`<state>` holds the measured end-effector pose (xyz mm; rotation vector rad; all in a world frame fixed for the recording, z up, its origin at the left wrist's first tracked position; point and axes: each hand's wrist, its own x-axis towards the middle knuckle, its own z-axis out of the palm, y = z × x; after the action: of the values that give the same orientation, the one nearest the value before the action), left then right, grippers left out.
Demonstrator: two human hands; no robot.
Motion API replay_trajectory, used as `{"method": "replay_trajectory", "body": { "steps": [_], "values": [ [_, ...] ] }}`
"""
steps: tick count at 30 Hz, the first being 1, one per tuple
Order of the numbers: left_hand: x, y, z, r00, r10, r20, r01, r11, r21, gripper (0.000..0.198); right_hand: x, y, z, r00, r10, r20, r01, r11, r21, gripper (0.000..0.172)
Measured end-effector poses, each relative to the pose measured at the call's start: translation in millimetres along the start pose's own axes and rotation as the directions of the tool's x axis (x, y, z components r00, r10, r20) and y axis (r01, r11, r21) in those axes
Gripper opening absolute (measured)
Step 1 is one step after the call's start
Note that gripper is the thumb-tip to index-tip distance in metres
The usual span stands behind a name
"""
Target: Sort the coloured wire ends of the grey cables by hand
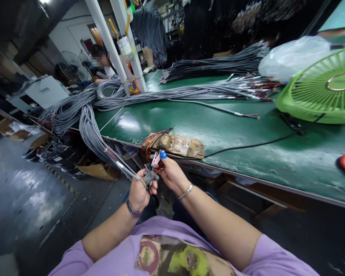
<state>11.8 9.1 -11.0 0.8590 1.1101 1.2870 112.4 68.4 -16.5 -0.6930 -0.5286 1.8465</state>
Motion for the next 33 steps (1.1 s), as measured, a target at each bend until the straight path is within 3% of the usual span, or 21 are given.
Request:
{"method": "replay_trajectory", "body": {
  "steps": [11, 23, 29, 33],
  "values": [
    [3, -2, -0.7, 1.000, -0.005, -0.013, 0.005, 1.000, 0.030, 0.029, 0, -1, 1, 0.999, -0.035, -0.011, 0.034, 0.998, -0.043, 0.046],
    [-6, 4, -5.8, 1.000, -0.017, -0.016, 0.017, 1.000, 0.015, 0.031, -8, -3, -7, 0.991, 0.119, 0.054, -0.120, 0.993, 0.021, 0.044],
    [-11, 1, -13.0, 0.999, -0.028, -0.020, 0.028, 1.000, -0.007, 0.031, -19, -3, -22, 0.953, 0.232, 0.196, -0.215, 0.971, -0.102, 0.043],
    [-12, -2, -14.7, 0.999, -0.036, -0.019, 0.036, 0.999, -0.001, 0.029, -28, -8, -20, 0.943, 0.241, 0.232, -0.182, 0.951, -0.248, 0.039]
  ]
}}
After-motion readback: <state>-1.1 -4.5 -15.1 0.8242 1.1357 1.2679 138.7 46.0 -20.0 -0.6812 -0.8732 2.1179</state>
